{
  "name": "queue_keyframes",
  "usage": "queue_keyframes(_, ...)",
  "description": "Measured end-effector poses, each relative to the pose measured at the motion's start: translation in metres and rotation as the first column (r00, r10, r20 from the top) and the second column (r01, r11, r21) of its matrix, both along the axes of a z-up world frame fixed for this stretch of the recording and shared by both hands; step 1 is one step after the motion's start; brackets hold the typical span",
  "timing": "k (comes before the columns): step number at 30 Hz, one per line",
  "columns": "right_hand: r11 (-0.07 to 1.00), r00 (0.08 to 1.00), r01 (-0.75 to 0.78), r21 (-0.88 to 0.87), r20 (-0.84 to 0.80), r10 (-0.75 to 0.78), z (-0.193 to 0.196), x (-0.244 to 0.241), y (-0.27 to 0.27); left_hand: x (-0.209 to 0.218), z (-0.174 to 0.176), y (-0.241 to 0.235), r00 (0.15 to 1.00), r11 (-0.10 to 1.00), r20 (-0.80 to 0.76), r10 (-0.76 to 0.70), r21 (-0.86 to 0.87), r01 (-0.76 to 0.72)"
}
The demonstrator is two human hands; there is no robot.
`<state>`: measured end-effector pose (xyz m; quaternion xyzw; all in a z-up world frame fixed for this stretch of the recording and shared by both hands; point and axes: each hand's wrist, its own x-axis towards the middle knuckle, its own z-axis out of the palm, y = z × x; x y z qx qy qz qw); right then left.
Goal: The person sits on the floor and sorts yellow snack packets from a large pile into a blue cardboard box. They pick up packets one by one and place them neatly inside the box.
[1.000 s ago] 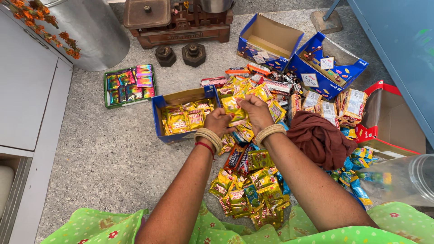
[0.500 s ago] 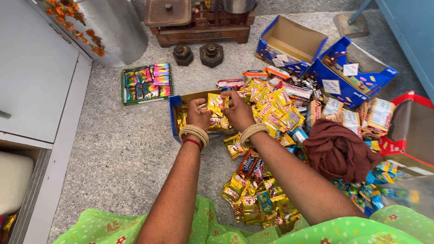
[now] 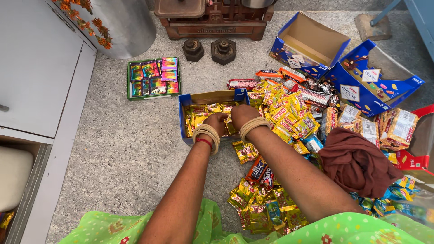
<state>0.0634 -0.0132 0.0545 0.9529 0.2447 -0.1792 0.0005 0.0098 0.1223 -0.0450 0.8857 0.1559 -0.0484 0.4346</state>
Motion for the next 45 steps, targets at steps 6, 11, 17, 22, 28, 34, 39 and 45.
queue_keyframes(6,0.993,0.982,-0.109,0.052,-0.149,0.116,-0.008,-0.003,0.002,-0.009,0.027,-0.006,0.977,0.987,-0.163,-0.138,0.062,0.150)
queue_keyframes(11,0.990,0.984,-0.128,0.061,-0.121,0.134,-0.029,-0.006,0.000,-0.010,0.038,-0.010,0.970,0.981,-0.205,-0.132,0.111,0.157)
queue_keyframes(17,0.975,0.989,-0.127,0.182,-0.056,0.139,-0.026,-0.002,-0.010,-0.014,0.059,-0.018,0.994,0.986,-0.033,-0.109,0.124,0.112)
queue_keyframes(22,0.866,0.992,-0.116,0.487,0.101,0.077,0.001,-0.002,-0.042,-0.012,0.093,-0.041,0.987,0.994,0.134,-0.094,0.076,0.084)
queue_keyframes(28,0.739,0.981,-0.140,0.659,0.193,0.014,0.033,-0.027,-0.109,-0.033,0.115,-0.091,0.936,0.982,0.309,-0.169,0.138,0.132)
queue_keyframes(34,0.974,0.991,0.062,0.219,-0.128,-0.034,0.040,-0.065,-0.166,-0.077,0.113,-0.152,0.939,0.942,0.186,-0.289,0.230,0.244)
queue_keyframes(39,0.985,0.981,0.147,0.085,-0.142,-0.134,0.037,-0.091,-0.201,-0.104,0.105,-0.189,0.884,0.867,-0.253,-0.392,0.219,0.447)
queue_keyframes(45,0.983,0.987,0.126,0.136,-0.113,-0.110,0.036,-0.094,-0.217,-0.093,0.067,-0.203,0.898,0.859,-0.206,-0.390,0.270,0.435)
